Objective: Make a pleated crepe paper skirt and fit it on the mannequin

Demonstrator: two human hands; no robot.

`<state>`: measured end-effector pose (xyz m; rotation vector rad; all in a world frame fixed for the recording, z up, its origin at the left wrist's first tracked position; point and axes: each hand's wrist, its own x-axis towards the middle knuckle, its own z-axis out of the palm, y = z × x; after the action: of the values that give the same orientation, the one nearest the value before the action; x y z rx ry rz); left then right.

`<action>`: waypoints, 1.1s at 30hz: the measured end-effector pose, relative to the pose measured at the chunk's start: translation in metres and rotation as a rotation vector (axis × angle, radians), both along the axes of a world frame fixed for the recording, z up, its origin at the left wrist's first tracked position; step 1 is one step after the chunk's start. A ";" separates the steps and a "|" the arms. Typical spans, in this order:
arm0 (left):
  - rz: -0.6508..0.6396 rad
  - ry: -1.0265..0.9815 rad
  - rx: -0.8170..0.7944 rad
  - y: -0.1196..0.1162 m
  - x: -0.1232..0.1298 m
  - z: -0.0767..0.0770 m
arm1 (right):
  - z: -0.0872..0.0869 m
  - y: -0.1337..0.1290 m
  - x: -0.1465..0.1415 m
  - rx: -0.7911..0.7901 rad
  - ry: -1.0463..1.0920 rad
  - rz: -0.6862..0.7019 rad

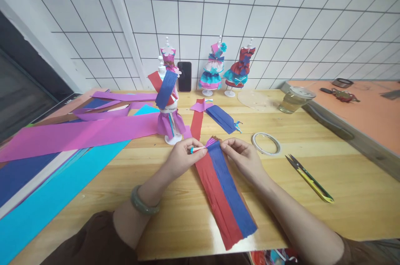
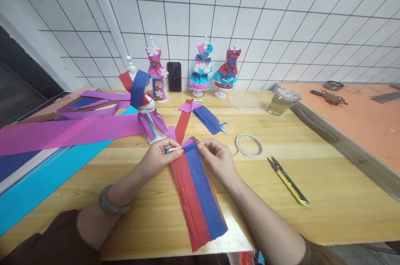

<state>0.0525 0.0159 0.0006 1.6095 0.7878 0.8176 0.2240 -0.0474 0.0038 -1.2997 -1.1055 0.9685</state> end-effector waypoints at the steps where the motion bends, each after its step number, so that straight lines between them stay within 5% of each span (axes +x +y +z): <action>1: -0.001 0.001 0.004 0.000 0.000 0.000 | 0.000 0.000 0.000 0.013 -0.020 0.006; 7: -0.028 0.035 0.017 0.001 -0.002 -0.001 | -0.003 0.000 0.000 0.130 -0.141 -0.017; 15: -0.085 0.039 -0.001 0.001 -0.003 0.001 | -0.004 0.000 -0.001 0.071 0.062 0.122; 24: 0.009 -0.002 -0.070 0.005 -0.003 -0.002 | -0.001 0.001 0.003 0.133 -0.052 -0.029; 33: -0.017 0.039 0.016 0.003 -0.002 -0.001 | -0.001 0.000 0.002 0.193 -0.249 -0.035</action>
<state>0.0502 0.0191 -0.0006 1.6479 0.7958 0.7844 0.2257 -0.0470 0.0030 -1.2992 -1.3278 0.6669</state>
